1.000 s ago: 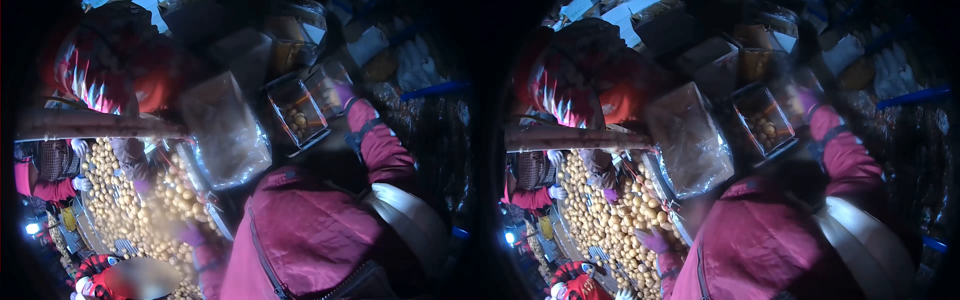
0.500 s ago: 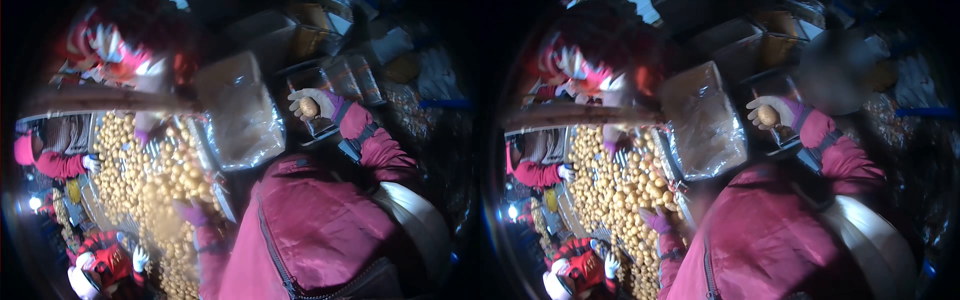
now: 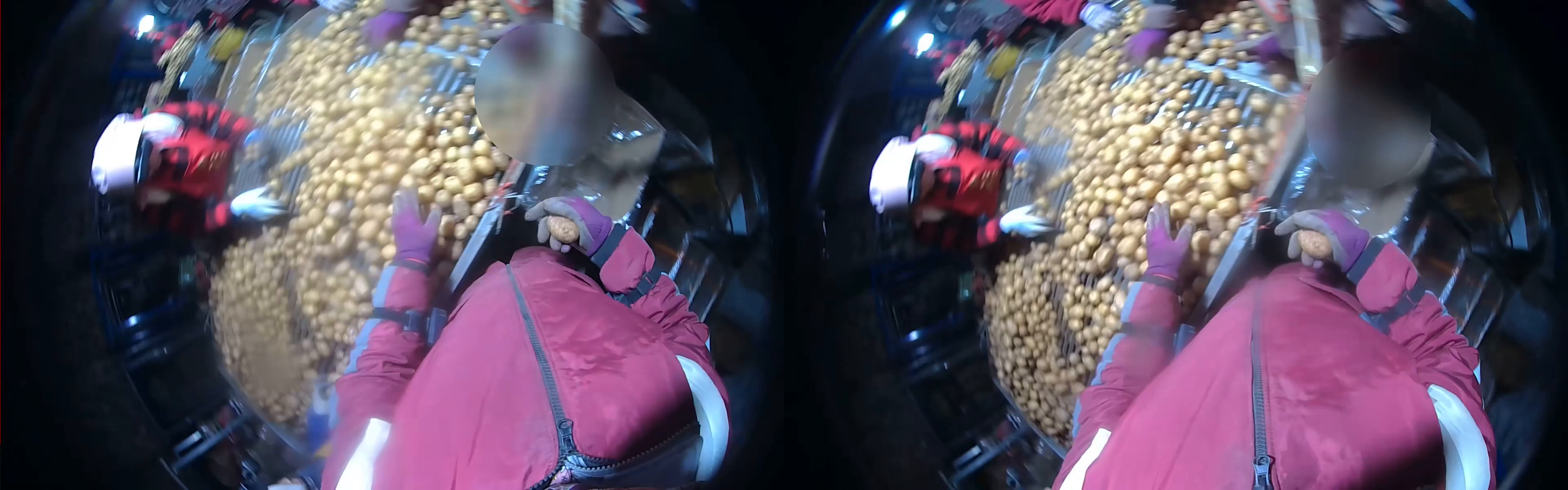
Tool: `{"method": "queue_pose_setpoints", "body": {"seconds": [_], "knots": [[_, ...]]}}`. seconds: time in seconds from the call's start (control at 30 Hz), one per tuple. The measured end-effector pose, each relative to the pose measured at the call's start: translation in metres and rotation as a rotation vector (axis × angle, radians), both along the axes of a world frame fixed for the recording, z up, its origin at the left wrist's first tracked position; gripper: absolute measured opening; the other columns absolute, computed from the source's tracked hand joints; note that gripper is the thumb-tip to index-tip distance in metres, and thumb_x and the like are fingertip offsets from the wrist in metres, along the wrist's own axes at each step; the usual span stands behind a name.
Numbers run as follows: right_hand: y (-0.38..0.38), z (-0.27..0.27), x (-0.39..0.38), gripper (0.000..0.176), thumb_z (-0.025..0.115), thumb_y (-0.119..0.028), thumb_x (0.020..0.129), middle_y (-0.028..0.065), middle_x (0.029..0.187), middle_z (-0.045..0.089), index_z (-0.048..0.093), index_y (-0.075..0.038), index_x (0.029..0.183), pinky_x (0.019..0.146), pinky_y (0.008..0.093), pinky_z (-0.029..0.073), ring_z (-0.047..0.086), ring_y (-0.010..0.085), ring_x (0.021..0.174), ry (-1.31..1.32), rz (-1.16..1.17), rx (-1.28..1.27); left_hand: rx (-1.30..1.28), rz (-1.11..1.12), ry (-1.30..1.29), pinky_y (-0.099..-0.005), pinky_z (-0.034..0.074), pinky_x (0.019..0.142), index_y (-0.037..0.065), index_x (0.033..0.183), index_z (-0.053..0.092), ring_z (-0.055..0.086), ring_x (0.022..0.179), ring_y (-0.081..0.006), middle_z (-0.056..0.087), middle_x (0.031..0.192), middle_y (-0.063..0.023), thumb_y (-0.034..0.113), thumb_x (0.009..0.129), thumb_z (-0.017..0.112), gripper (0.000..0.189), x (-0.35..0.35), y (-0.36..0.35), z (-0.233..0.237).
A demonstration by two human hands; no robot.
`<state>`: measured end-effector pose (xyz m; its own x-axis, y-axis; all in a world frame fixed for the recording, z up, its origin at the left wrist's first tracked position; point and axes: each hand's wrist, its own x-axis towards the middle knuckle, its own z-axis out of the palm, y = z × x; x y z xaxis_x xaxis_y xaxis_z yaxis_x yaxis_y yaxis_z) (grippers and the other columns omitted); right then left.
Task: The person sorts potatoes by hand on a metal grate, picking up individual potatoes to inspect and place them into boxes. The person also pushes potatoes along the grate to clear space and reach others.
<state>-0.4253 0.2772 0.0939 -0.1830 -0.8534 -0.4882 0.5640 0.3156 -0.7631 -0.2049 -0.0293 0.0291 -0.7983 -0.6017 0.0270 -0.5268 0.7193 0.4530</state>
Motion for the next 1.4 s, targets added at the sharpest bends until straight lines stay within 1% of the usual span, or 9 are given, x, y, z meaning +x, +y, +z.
{"method": "queue_pose_setpoints", "body": {"seconds": [0.27,0.43,0.5,0.67,0.73,0.9,1.1,1.2,1.4], "knots": [[-0.141,-0.028,0.017,0.042,0.053,-0.031,0.102,0.0126,0.096,0.068,0.059,0.0,0.129,0.057,0.0338,0.054,0.062,0.0184,0.065,0.068,0.235,-0.132,-0.141,0.574,-0.048,-0.0533,0.026,0.119,-0.004,0.146,0.044,0.035,0.142,-0.0477,0.041,0.151,-0.0313,0.041,0.085,0.071,0.08,0.146,-0.003,0.027],[-0.19,-0.013,0.005,0.068,0.063,-0.037,0.096,0.0164,0.133,0.056,0.042,0.001,0.149,0.105,0.0343,0.046,0.052,0.0224,0.126,0.381,0.091,-0.052,-0.18,0.639,-0.097,-0.0541,0.032,0.114,-0.002,0.138,0.05,0.044,0.132,-0.0462,0.048,0.142,-0.0276,0.042,0.082,0.072,0.075,0.221,0.001,0.0],[-0.202,-0.031,0.006,0.07,0.061,-0.037,0.098,0.015,0.141,0.054,0.04,0.004,0.15,0.108,0.0335,0.043,0.052,0.0212,0.128,0.389,-0.055,-0.096,-0.122,0.623,-0.178,-0.0561,0.028,0.116,0.004,0.142,0.05,0.041,0.136,-0.0463,0.045,0.146,-0.0277,0.042,0.082,0.071,0.074,0.2,0.011,0.006],[-0.19,-0.022,0.03,0.041,0.06,-0.033,0.101,0.0081,0.115,0.071,0.063,-0.004,0.13,0.087,0.0296,0.055,0.067,0.0166,0.104,0.008,0.199,-0.04,-0.292,0.462,-0.022,-0.0587,0.032,0.111,0.008,0.134,0.057,0.044,0.133,-0.0437,0.048,0.145,-0.0196,0.042,0.082,0.07,0.063,0.102,0.014,0.013],[-0.19,-0.015,0.051,0.038,0.059,-0.033,0.101,0.0067,0.106,0.073,0.067,-0.005,0.125,0.082,0.0282,0.055,0.069,0.0161,0.096,0.358,0.402,-0.133,-0.368,0.358,-0.013,-0.0571,0.033,0.11,0.006,0.13,0.059,0.045,0.13,-0.0429,0.051,0.141,-0.0185,0.039,0.083,0.07,0.058,0.085,0.007,0.02],[-0.189,-0.007,0.068,0.035,0.059,-0.032,0.101,0.0067,0.104,0.072,0.069,-0.005,0.12,0.077,0.0292,0.056,0.068,0.0156,0.089,-0.029,0.377,0.173,-0.269,0.241,0.236,-0.0499,0.044,0.1,0.006,0.122,0.064,0.056,0.115,-0.0397,0.065,0.119,-0.0185,0.028,0.081,0.071,0.047,0.093,-0.046,0.012],[-0.187,-0.005,0.069,0.042,0.059,-0.035,0.1,0.0095,0.108,0.071,0.065,-0.003,0.127,0.081,0.0318,0.057,0.069,0.02,0.09,-0.021,0.328,0.195,-0.042,0.293,-0.298,-0.0542,0.037,0.109,0.011,0.127,0.064,0.055,0.122,-0.0337,0.063,0.129,-0.0138,0.041,0.081,0.073,0.056,0.092,-0.093,0.014],[-0.186,-0.013,0.071,0.048,0.059,-0.037,0.099,0.0113,0.112,0.07,0.062,-0.002,0.133,0.083,0.0325,0.057,0.07,0.0216,0.091,-0.038,0.354,0.206,-0.435,0.237,-0.167,-0.0529,0.037,0.107,0.014,0.117,0.067,0.062,0.108,-0.0312,0.068,0.108,-0.0092,0.044,0.076,0.074,0.052,0.085,-0.1,-0.015],[-0.195,0.001,0.087,0.038,0.062,-0.034,0.097,0.01,0.107,0.072,0.067,-0.005,0.121,0.075,0.032,0.055,0.066,0.0187,0.084,-0.091,0.336,0.243,-0.308,0.275,-0.406,-0.0528,0.032,0.11,0.016,0.117,0.065,0.063,0.106,-0.0293,0.068,0.108,-0.0114,0.052,0.075,0.075,0.056,0.068,-0.101,0.009]]}}
